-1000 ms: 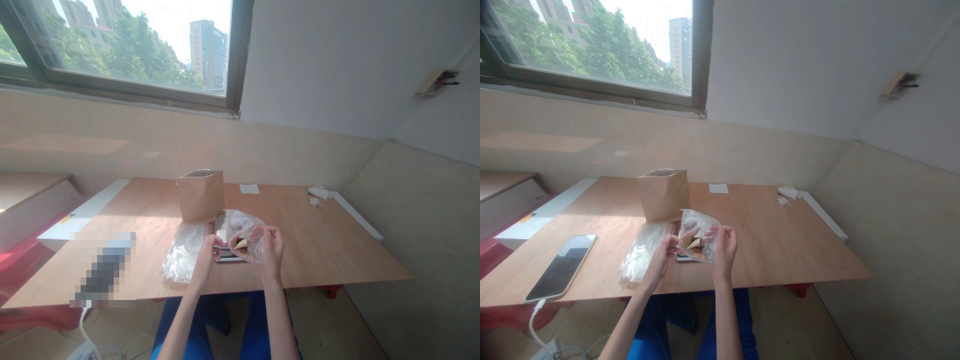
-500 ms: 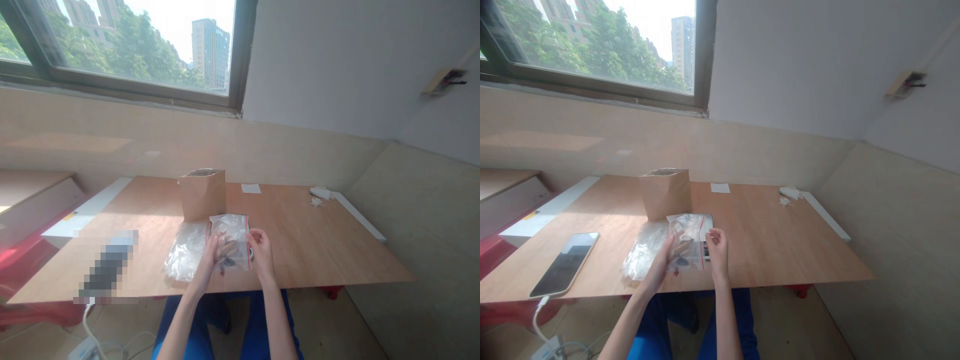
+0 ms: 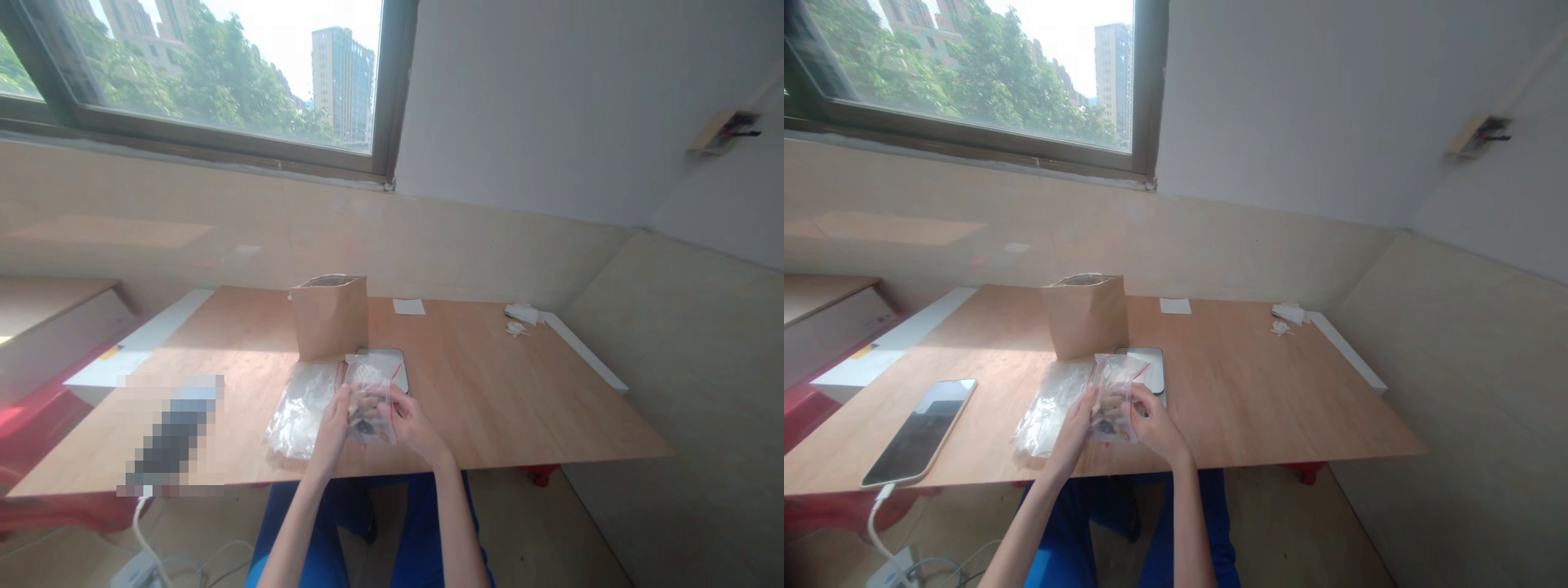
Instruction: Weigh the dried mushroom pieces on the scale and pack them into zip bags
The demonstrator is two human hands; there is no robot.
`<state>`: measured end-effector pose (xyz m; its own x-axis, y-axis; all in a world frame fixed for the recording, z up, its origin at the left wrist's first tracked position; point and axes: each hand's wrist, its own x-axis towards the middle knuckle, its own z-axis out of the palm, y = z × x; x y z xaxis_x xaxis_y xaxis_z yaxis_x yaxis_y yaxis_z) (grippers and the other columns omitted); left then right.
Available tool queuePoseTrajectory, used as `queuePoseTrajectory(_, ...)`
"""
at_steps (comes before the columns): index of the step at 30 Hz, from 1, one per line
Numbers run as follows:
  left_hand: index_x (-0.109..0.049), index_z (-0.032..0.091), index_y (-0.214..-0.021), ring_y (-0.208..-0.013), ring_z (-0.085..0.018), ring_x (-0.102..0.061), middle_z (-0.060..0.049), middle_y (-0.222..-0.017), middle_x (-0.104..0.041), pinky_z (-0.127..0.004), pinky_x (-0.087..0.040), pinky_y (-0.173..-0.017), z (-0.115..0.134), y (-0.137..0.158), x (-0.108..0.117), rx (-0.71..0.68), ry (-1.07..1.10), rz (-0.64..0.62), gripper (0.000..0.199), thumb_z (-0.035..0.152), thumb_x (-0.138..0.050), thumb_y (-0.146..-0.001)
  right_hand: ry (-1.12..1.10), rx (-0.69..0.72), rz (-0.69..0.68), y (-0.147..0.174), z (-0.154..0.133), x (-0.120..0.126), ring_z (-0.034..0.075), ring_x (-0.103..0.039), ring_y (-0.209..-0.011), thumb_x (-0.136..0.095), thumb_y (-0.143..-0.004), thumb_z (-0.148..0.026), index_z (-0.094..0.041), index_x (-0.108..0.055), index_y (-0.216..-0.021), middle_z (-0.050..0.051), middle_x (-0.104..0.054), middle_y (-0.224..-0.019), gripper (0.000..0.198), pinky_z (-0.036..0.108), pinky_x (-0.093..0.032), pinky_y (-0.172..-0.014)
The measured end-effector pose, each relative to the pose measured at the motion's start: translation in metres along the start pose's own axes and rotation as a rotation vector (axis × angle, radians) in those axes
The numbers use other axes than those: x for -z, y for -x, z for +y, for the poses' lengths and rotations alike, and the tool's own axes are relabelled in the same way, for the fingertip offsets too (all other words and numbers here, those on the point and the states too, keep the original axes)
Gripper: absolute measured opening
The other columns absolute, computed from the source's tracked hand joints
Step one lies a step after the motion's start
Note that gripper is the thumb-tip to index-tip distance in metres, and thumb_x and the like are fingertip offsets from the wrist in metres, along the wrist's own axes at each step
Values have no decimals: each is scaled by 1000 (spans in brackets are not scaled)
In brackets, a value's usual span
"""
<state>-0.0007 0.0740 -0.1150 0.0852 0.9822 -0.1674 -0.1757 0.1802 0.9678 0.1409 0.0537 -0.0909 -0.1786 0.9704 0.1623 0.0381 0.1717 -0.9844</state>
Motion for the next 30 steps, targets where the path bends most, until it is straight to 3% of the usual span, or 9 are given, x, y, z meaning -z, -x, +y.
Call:
queuePoseTrajectory(3, -65, 13, -88, -77, -23, -63, -7, -78, -68, -31, -48, -69, 3, 0, 1, 26, 15, 7, 47, 54, -45, -77, -28, -63, -61, 3, -2, -2, 18, -55, -102, -59, -75, -27, -26, -63, -105, 3, -62, -106, 30, 35, -44, -91)
queuePoseTrajectory(7, -66, 15, -82, -77, -23, -62, -7, -76, -68, -31, -48, -70, 3, 0, 3, 21, -7, 43, 44, 53, -47, -76, -79, -128, -81, 5, -1, -5, 20, -55, -104, -67, -67, -23, -26, -62, -108, 3, -60, -110, 41, 36, -47, -88)
queuePoseTrajectory(11, -66, 14, -82, -76, -23, -62, -8, -78, -69, -31, -48, -67, -3, -3, 5, 43, 33, 8, 44, 53, -46, -77, -58, -115, -87, 3, -3, -10, 21, -57, -100, -66, -70, -26, -24, -64, -104, 3, -63, -103, 35, 35, -49, -84)
queuePoseTrajectory(16, -65, 13, -90, -69, -21, -62, -8, -74, -68, -26, -45, -53, -6, -5, 7, 131, 112, -37, 46, 52, -46, -76, -39, -88, -12, -1, -5, -13, 18, -60, -87, -62, -74, -35, -20, -65, -95, 2, -65, -87, 26, 31, -49, -79)
queuePoseTrajectory(20, -65, 14, -88, -46, -14, -53, -2, -54, -61, -23, -39, -43, 0, -3, 6, 160, 133, -21, 41, 48, -47, -76, -44, -49, 84, -3, 0, -11, 14, -58, -74, -61, -74, -37, -19, -64, -86, -1, -62, -75, 22, 24, -49, -70)
queuePoseTrajectory(22, -64, 14, -90, -39, -12, -47, -1, -49, -57, -23, -34, -38, 2, -2, 5, 192, 151, -3, 40, 48, -47, -76, -65, -48, 123, -4, 2, -10, 12, -57, -74, -60, -75, -36, -19, -62, -86, -1, -62, -79, 21, 23, -48, -71)
queuePoseTrajectory(30, -57, 15, -105, -48, -15, -57, -4, -67, -66, -24, -38, -41, -7, -12, 19, 152, 248, -8, 52, 56, -46, -74, -211, -115, 196, -5, -2, -4, 13, -60, -76, -61, -74, -38, -18, -61, -91, 2, -64, -84, 27, 21, -49, -63)
